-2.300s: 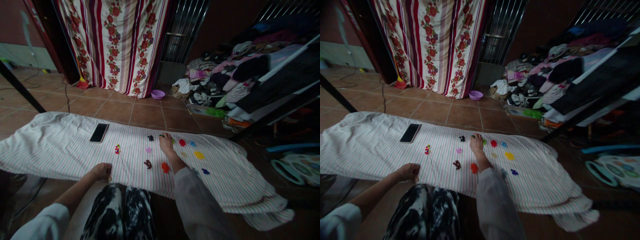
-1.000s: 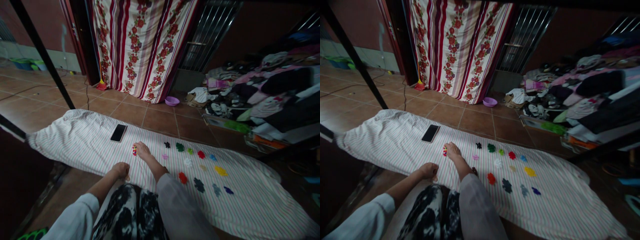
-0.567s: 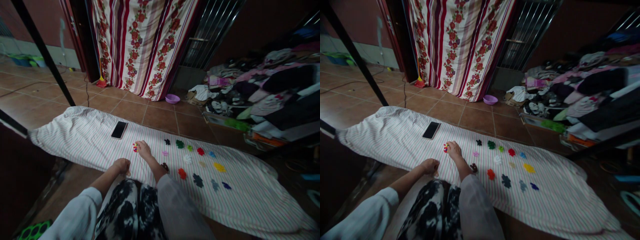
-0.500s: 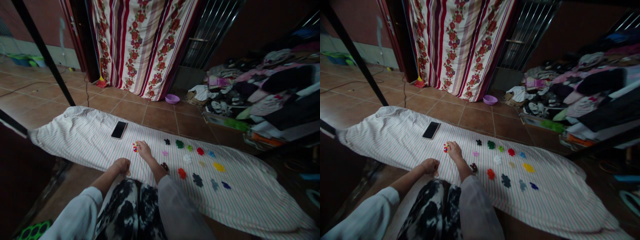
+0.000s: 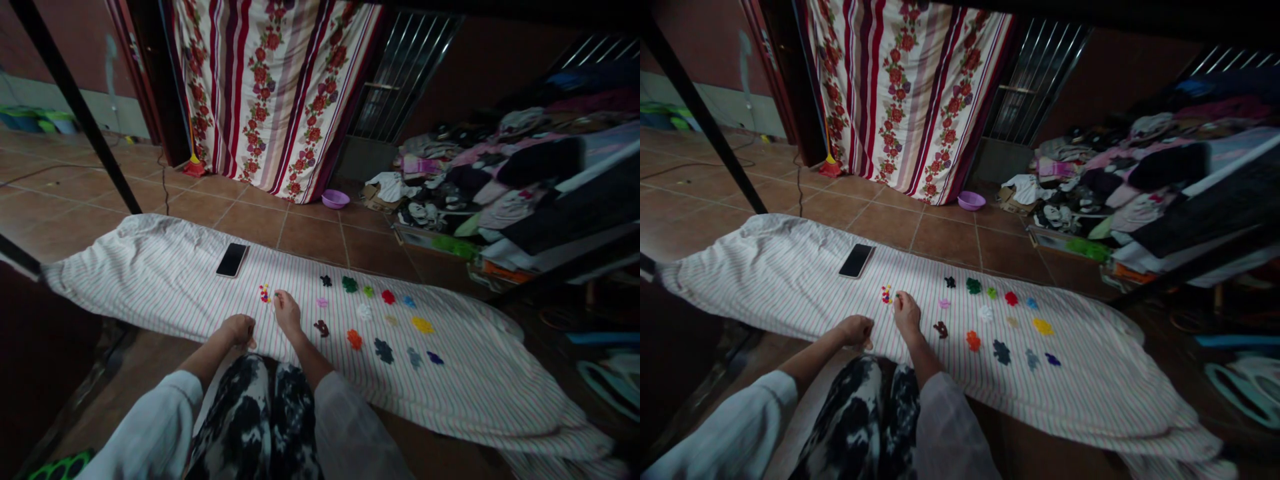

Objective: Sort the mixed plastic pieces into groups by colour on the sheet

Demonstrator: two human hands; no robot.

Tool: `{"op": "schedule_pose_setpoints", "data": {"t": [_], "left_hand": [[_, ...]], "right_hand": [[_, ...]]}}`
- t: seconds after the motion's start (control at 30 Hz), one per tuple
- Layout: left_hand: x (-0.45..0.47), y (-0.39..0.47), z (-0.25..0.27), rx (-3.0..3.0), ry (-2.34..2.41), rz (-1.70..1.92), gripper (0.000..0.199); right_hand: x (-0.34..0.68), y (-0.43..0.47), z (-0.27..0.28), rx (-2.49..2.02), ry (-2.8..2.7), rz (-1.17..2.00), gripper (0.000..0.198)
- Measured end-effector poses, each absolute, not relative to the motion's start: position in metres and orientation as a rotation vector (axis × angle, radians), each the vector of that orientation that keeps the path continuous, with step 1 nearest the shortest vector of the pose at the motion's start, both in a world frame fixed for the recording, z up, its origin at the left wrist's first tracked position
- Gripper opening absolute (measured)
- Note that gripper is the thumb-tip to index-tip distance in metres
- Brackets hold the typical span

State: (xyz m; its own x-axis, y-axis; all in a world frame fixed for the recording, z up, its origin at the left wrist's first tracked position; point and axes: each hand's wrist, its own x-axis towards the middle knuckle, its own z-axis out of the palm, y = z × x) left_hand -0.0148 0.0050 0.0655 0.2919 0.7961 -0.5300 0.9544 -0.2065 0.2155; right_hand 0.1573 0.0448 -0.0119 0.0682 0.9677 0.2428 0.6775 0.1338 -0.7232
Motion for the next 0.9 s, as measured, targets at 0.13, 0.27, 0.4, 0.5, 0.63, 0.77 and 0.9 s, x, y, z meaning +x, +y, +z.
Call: {"op": "schedule_pose_setpoints", "data": {"t": [0.13,0.27,0.4,0.5,0.63,0.77,0.9], "left_hand": [[-0.017,0.002,0.065,2.082,1.570,-0.375,0.009],[-0.019,-0.006,0.064,2.117,1.591,-0.308,0.013],[-0.020,-0.013,0.062,2.166,1.613,-0.216,0.016],[-0.017,-0.015,0.063,2.205,1.652,-0.110,0.015],[-0.008,-0.016,0.054,2.270,1.814,0.133,0.039],[0.006,-0.017,0.027,2.278,2.111,0.425,0.055],[0.019,-0.011,0.007,2.300,2.108,0.431,0.063]], "right_hand": [[0.160,0.035,-0.010,-1.577,-1.730,0.532,0.026],[0.159,0.032,-0.008,-1.596,-1.734,0.570,0.027],[0.157,0.032,-0.003,-1.637,-1.760,0.604,0.026],[0.156,0.032,0.001,-1.608,-1.779,0.630,0.025],[0.156,0.031,0.004,-1.557,-1.786,0.640,0.024],[0.156,0.031,0.002,-1.543,-1.740,0.626,0.023],[0.157,0.031,0.001,-1.571,-1.733,0.578,0.021]]}}
